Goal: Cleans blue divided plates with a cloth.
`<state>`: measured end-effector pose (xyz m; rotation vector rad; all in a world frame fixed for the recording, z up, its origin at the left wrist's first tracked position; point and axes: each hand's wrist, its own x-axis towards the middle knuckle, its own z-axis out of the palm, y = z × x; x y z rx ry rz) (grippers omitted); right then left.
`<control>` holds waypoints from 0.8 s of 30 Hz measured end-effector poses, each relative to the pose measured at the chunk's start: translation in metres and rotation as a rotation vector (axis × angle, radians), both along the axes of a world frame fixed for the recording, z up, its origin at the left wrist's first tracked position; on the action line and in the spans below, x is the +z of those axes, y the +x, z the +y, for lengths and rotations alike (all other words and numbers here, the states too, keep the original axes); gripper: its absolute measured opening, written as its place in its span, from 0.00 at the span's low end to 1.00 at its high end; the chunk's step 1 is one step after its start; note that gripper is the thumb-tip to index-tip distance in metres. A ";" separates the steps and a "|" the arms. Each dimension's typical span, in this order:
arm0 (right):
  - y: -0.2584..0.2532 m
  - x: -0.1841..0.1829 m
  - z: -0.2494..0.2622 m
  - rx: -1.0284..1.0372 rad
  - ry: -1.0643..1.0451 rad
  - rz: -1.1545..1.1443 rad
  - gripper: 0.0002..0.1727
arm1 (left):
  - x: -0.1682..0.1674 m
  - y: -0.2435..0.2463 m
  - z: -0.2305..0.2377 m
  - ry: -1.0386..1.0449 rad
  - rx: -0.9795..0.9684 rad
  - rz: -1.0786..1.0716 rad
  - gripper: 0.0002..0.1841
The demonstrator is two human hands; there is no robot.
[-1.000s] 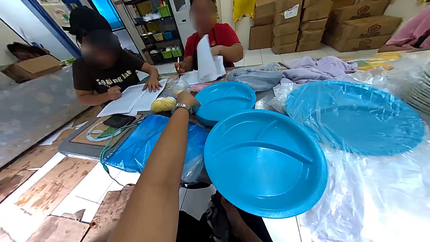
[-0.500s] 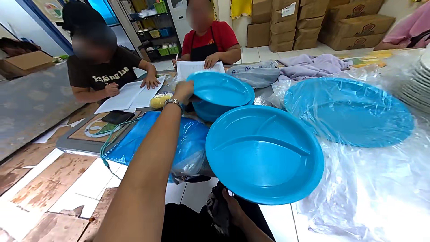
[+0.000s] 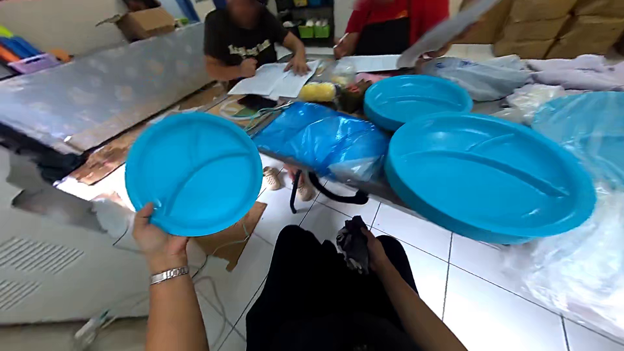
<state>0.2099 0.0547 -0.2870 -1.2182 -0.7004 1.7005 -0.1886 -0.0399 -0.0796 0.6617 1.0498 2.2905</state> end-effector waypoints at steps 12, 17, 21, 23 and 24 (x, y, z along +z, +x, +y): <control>-0.009 0.074 -0.045 0.054 0.620 -0.689 0.17 | -0.158 0.114 0.035 -0.270 -0.468 -0.495 0.24; 0.011 0.079 -0.047 0.107 0.847 -1.475 0.17 | -0.183 0.174 0.035 -0.342 -0.735 -0.580 0.29; -0.006 0.051 -0.041 0.348 0.708 -1.638 0.13 | -0.193 0.178 0.029 -0.341 -0.863 -0.528 0.31; -0.031 0.040 -0.043 0.402 0.738 -1.566 0.12 | -0.194 0.175 0.028 -0.368 -0.900 -0.463 0.29; -0.044 0.035 -0.043 0.407 0.782 -1.523 0.12 | -0.194 0.173 0.028 -0.385 -0.919 -0.429 0.29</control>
